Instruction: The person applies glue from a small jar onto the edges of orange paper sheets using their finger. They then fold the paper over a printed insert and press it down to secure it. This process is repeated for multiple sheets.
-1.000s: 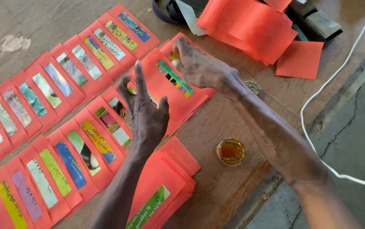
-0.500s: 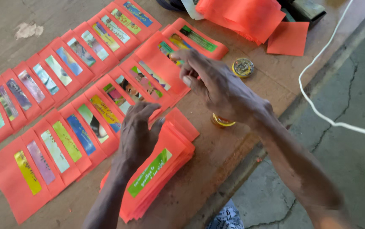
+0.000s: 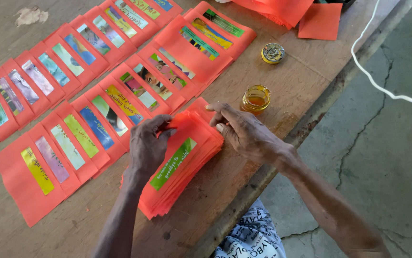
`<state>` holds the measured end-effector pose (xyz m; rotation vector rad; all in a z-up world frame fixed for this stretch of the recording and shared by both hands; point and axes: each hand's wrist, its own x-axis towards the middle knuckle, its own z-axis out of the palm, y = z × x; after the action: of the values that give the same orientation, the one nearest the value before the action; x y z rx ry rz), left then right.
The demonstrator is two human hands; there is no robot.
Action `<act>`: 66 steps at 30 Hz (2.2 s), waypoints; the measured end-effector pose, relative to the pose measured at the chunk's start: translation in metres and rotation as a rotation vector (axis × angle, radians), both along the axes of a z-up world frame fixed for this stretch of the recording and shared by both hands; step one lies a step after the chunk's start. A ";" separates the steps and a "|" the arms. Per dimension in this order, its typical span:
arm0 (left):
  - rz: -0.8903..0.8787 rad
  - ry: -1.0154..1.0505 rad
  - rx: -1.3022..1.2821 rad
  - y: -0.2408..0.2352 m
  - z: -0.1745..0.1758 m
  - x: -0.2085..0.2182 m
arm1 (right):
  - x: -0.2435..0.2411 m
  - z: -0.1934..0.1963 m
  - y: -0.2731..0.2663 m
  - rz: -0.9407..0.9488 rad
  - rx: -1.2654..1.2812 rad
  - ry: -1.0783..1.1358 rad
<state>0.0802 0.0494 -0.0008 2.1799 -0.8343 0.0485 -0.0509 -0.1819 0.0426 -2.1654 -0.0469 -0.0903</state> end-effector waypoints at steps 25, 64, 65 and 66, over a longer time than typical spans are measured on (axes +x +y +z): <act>-0.277 0.723 -0.674 0.051 0.010 -0.008 | 0.008 -0.018 0.038 -0.046 0.168 0.171; -0.608 0.457 0.130 -0.057 0.007 -0.082 | -0.036 0.027 -0.077 -0.122 -0.709 -0.055; -0.608 0.455 0.115 -0.058 0.006 -0.083 | -0.040 0.026 -0.076 -0.127 -0.696 -0.057; -0.607 0.452 0.103 -0.058 0.004 -0.083 | -0.042 0.026 -0.075 -0.132 -0.681 -0.059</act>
<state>-0.0029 -0.0088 0.0033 1.8304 -1.1991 -0.7706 -0.0926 -0.2565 0.0684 -2.8453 0.0376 -0.2427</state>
